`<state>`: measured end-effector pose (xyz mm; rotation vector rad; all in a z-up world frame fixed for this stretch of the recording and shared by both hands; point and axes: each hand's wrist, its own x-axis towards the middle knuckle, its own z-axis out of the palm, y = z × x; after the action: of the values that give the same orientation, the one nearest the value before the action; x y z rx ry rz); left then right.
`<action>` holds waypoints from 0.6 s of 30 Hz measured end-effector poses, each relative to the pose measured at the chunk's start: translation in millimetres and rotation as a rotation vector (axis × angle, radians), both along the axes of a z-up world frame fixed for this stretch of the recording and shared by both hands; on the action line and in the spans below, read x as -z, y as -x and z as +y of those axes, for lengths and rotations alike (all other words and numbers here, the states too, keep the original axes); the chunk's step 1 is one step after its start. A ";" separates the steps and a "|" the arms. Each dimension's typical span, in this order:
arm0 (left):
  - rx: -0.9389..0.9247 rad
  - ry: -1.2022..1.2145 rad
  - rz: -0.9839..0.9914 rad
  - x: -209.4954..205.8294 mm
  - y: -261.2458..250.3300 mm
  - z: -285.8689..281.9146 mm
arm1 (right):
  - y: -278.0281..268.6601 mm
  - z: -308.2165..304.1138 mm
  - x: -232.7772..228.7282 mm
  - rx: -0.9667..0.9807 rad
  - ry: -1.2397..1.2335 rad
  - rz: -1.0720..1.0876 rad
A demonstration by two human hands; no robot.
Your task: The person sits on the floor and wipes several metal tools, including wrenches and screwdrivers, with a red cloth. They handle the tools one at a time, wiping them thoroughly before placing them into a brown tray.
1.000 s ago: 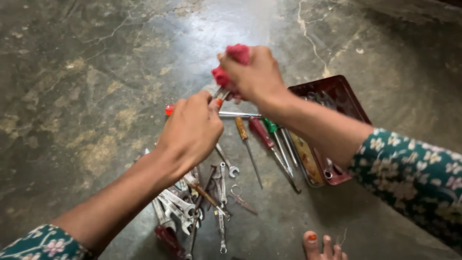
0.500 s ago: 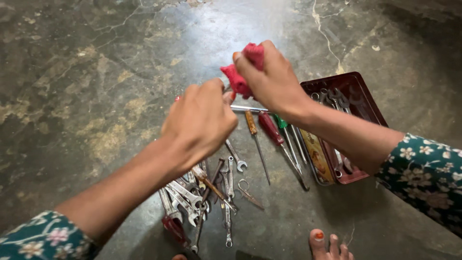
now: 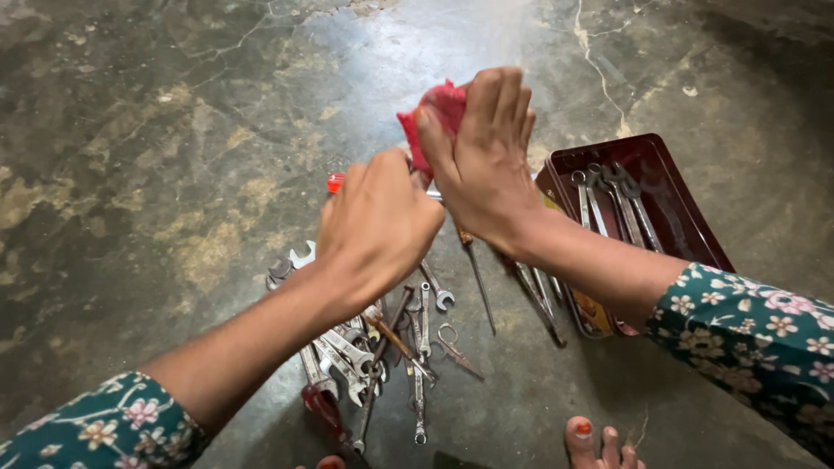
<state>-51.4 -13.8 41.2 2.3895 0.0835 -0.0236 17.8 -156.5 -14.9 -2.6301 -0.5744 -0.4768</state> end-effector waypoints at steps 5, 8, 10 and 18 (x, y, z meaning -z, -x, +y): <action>-0.030 -0.023 0.092 -4.8 0.6 6.2 | 20.3 -2.2 -0.9 -0.327 -0.207 -0.078; -0.010 0.004 0.134 -7.0 0.1 7.2 | 18.4 12.0 -1.1 -0.323 -0.471 0.045; 0.012 0.026 0.075 -6.2 1.3 5.9 | 9.5 24.7 -4.3 -0.173 -0.661 0.221; 0.014 -0.006 -0.122 -2.9 -0.5 3.5 | -28.9 26.0 -54.0 0.227 -1.162 0.841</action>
<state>-50.9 -10.3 44.1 2.3914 0.0092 0.1164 46.7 -130.5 39.0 -1.5162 0.2495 0.2305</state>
